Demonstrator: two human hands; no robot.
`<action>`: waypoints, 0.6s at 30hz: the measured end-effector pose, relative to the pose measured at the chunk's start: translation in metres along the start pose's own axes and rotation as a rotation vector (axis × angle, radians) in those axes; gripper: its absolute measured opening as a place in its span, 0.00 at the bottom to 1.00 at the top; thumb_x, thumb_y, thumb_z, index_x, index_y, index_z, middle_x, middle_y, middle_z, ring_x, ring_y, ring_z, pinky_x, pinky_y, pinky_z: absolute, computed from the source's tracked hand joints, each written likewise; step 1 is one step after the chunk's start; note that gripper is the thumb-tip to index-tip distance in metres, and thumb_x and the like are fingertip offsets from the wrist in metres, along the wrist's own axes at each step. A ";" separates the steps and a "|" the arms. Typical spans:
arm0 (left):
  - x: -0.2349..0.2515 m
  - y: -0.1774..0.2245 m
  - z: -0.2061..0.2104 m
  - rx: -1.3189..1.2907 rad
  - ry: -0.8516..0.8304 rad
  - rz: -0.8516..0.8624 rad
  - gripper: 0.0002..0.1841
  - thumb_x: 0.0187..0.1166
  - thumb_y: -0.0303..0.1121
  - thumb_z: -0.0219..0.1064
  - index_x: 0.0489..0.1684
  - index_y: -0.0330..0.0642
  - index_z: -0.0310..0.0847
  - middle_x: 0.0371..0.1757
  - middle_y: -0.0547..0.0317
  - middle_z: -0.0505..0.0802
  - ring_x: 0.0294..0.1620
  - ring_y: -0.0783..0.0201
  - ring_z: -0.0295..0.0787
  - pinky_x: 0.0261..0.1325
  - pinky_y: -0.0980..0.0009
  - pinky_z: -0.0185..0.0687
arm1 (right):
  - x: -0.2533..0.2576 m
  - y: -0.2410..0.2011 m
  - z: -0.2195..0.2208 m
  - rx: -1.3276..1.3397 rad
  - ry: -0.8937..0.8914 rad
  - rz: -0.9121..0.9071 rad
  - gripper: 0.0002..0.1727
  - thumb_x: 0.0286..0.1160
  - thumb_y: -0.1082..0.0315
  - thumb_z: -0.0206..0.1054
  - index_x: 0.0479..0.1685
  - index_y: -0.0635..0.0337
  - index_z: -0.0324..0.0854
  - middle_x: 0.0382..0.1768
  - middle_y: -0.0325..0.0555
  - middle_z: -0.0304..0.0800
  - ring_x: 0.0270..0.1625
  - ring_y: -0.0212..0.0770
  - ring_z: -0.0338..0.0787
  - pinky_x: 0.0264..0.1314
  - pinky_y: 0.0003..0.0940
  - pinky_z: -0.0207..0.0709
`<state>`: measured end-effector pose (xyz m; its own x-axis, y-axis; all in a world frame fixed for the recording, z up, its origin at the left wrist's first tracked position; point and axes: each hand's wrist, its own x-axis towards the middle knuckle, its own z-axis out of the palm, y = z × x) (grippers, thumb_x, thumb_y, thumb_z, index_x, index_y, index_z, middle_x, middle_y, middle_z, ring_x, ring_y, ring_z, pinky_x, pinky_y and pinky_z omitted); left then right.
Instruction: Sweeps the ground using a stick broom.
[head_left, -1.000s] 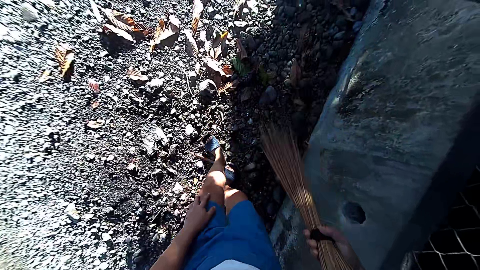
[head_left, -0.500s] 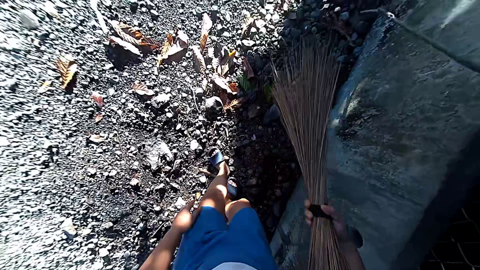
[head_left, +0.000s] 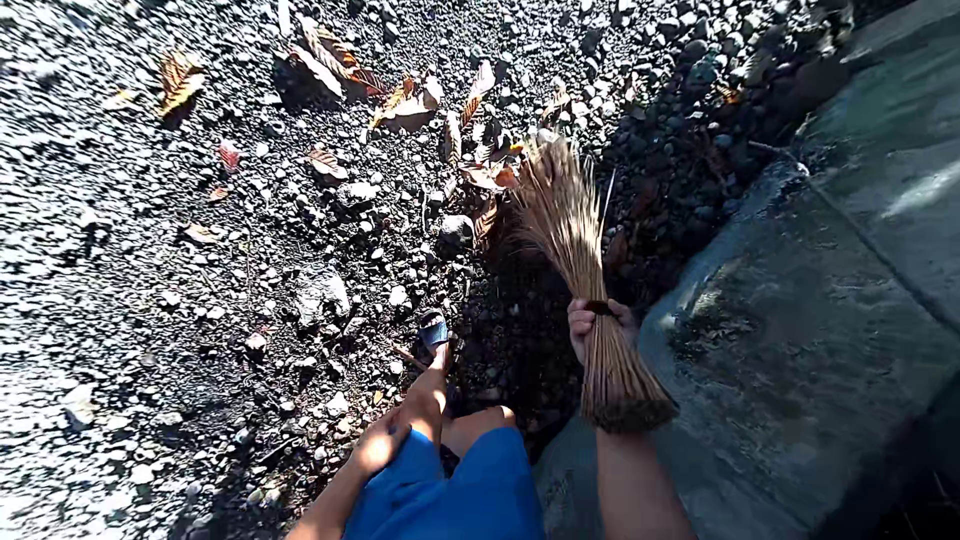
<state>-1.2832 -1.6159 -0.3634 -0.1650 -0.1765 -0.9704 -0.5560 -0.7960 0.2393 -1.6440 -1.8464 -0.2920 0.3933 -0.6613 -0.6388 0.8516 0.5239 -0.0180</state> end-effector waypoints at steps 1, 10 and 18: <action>-0.001 -0.004 -0.001 -0.091 0.005 -0.028 0.32 0.89 0.49 0.60 0.90 0.45 0.63 0.81 0.38 0.79 0.84 0.43 0.73 0.86 0.43 0.63 | -0.010 0.007 0.002 -0.180 0.078 -0.033 0.16 0.64 0.61 0.72 0.43 0.64 0.84 0.36 0.51 0.93 0.30 0.42 0.94 0.34 0.31 0.91; -0.005 -0.057 0.002 -0.067 0.076 -0.215 0.33 0.91 0.53 0.55 0.90 0.45 0.63 0.83 0.36 0.76 0.86 0.38 0.69 0.87 0.38 0.59 | -0.115 0.057 0.043 -0.851 0.469 0.564 0.33 0.69 0.64 0.58 0.77 0.51 0.53 0.33 0.44 0.89 0.25 0.40 0.91 0.27 0.33 0.88; -0.013 -0.027 0.001 -0.286 0.124 -0.122 0.30 0.92 0.46 0.56 0.90 0.42 0.63 0.82 0.37 0.79 0.85 0.43 0.71 0.88 0.43 0.59 | 0.013 0.015 0.046 -1.225 0.738 -0.107 0.41 0.84 0.74 0.52 0.95 0.50 0.35 0.37 0.49 0.81 0.25 0.41 0.87 0.26 0.37 0.86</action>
<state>-1.2666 -1.5917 -0.3572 -0.0008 -0.1255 -0.9921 -0.3116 -0.9427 0.1196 -1.6099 -1.8721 -0.2653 -0.2423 -0.5004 -0.8312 -0.1141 0.8655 -0.4878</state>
